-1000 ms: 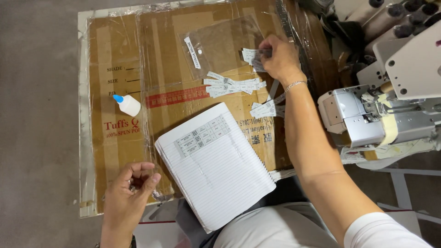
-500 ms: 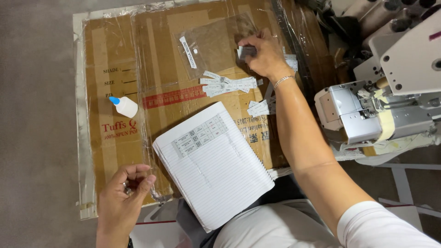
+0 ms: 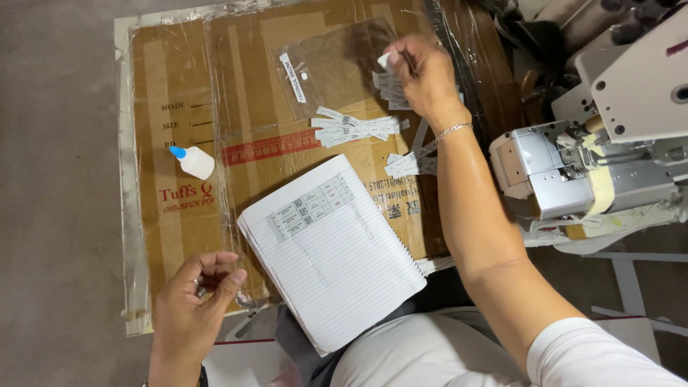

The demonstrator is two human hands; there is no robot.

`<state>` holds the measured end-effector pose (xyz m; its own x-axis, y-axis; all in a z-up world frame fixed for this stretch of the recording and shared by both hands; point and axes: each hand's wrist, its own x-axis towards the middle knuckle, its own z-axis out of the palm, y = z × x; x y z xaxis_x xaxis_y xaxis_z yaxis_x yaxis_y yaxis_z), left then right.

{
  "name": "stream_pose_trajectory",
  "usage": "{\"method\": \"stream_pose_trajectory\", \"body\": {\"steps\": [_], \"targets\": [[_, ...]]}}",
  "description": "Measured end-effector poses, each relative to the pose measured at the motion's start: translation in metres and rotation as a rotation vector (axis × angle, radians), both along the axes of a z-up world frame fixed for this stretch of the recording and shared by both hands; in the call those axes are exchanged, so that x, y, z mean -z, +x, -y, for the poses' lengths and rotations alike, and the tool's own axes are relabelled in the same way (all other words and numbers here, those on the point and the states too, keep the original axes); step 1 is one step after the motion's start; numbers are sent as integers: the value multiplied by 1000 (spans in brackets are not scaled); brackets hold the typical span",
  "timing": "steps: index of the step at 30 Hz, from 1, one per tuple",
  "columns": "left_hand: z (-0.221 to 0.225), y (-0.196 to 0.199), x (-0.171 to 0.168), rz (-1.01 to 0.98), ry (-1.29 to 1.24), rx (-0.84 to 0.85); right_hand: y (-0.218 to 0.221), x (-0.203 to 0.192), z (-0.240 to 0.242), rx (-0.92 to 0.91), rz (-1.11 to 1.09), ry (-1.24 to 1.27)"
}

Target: Gluing small printed labels into a spiral notebook and marking them with a pen for record-keeping.

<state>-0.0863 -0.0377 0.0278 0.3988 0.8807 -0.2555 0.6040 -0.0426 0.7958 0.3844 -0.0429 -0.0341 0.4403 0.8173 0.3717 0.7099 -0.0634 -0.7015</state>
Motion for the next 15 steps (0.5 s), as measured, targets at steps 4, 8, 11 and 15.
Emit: {"method": "stream_pose_trajectory", "body": {"steps": [4, 8, 11, 15], "targets": [[3, 14, -22, 8, 31, 21, -24, -17, 3, -17, 183, 366], [-1, 34, -25, 121, 473, 278, -78, -34, 13, -114, 291, 582], [0, 62, -30, 188, 530, 331, -133, -54, 38, -421, 216, 488], [5, 83, -31, 153, 361, 322, -187, -62, 67, -799, -63, 68]]}}
